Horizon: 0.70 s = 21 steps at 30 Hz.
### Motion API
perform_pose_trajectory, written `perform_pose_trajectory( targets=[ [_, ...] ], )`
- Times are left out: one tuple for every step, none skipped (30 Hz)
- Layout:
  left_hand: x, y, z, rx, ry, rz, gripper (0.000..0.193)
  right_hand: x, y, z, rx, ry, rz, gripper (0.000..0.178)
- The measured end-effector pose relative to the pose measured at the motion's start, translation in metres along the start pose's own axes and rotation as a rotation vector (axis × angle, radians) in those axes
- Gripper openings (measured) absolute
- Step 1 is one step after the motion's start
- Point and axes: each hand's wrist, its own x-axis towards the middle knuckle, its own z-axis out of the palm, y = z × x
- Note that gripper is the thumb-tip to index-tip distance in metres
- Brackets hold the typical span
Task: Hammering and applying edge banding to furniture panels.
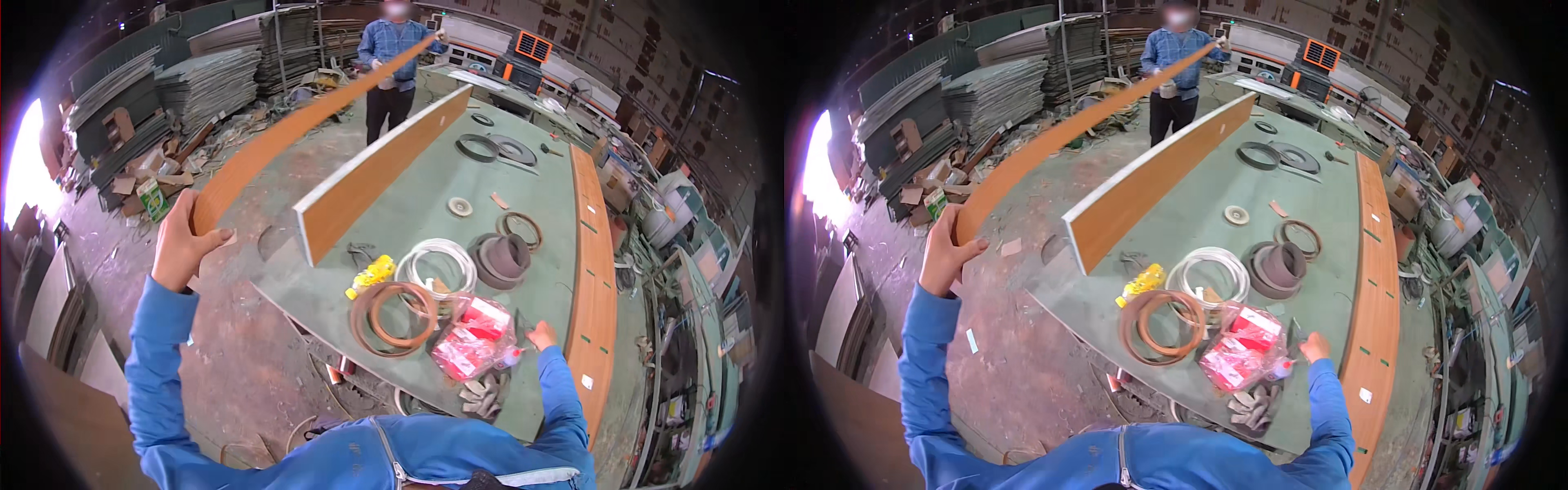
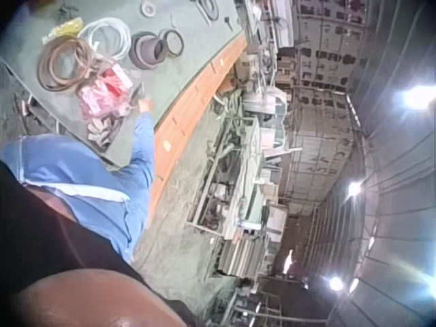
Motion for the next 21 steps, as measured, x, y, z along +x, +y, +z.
perform_pose_trajectory(
  targets=[
    [0.006, -0.001, -0.014, 0.006, 0.001, 0.003, 0.037, 0.005, -0.009, 0.001, -0.06, -0.007, -0.013, 0.039],
    [0.011, 0.006, -0.024, -0.091, -0.177, -0.154, 0.037, 0.009, -0.023, 0.006, -0.118, -0.014, -0.025, 0.037],
    [0.016, 0.005, -0.031, -0.18, -0.358, -0.317, 0.037, 0.013, -0.062, -0.005, -0.022, 0.082, -0.073, 0.034],
    [0.016, -0.011, -0.035, -0.159, -0.356, -0.328, 0.037, 0.018, -0.125, -0.038, 0.077, 0.175, -0.129, 0.031],
    [0.017, -0.033, -0.037, 0.114, -0.388, -0.01, 0.035, 0.017, -0.194, -0.073, 0.243, 0.205, -0.264, 0.026],
    [0.015, -0.054, -0.043, 0.384, -0.419, 0.311, 0.033, -0.002, -0.272, -0.103, 0.498, 0.391, -0.436, 0.019],
    [0.016, -0.066, -0.041, 0.658, -0.476, 0.418, 0.027, -0.027, -0.349, -0.125, 0.879, 0.498, -0.531, 0.017],
    [0.014, -0.076, -0.038, 0.931, -0.522, 0.522, 0.021, -0.048, -0.414, -0.14, 1.062, 0.406, -0.637, 0.019],
    [0.011, -0.096, -0.035, 0.957, -0.573, 0.539, 0.019, -0.075, -0.481, -0.159, 0.888, 0.561, -0.791, 0.021],
    [0.009, -0.111, -0.031, 0.976, -0.618, 0.564, 0.019, -0.098, -0.536, -0.166, 0.906, 0.573, -0.832, 0.023],
    [0.009, -0.127, -0.031, 0.974, -0.621, 0.56, 0.019, -0.117, -0.587, -0.168, 0.961, 0.547, -0.857, 0.021],
    [0.008, -0.137, -0.033, 1.016, -0.618, 0.536, 0.019, -0.126, -0.627, -0.171, 1.004, 0.468, -0.823, 0.021],
    [0.006, -0.149, -0.04, 1.067, -0.618, 0.502, 0.019, -0.131, -0.665, -0.171, 1.053, 0.382, -0.797, 0.02],
    [0.004, -0.161, -0.045, 1.071, -0.622, 0.494, 0.019, -0.136, -0.695, -0.165, 1.056, 0.375, -0.802, 0.02],
    [0.006, -0.175, -0.05, 1.011, -0.676, 0.472, 0.02, -0.134, -0.725, -0.156, 1.106, 0.238, -0.696, 0.019],
    [0.012, -0.189, -0.051, 0.942, -0.731, 0.463, 0.02, -0.128, -0.75, -0.143, 1.146, 0.108, -0.574, 0.019],
    [0.016, -0.203, -0.054, 0.938, -0.731, 0.472, 0.02, -0.124, -0.77, -0.122, 1.446, -0.107, -0.459, 0.033],
    [0.018, -0.216, -0.05, 0.851, -0.739, 0.51, 0.022, -0.118, -0.78, -0.103, 1.441, -0.094, -0.434, 0.033],
    [0.015, -0.228, -0.05, 0.774, -0.749, 0.527, 0.023, -0.117, -0.792, -0.083, 1.819, -0.429, -0.39, 0.039],
    [0.01, -0.24, -0.046, 0.765, -0.757, 0.534, 0.023, -0.117, -0.803, -0.064, 2.176, -0.784, -0.318, 0.045],
    [0.005, -0.249, -0.039, 0.827, -0.751, 0.52, 0.024, -0.117, -0.82, -0.044, 2.273, -0.733, -0.256, 0.05]
  ],
)
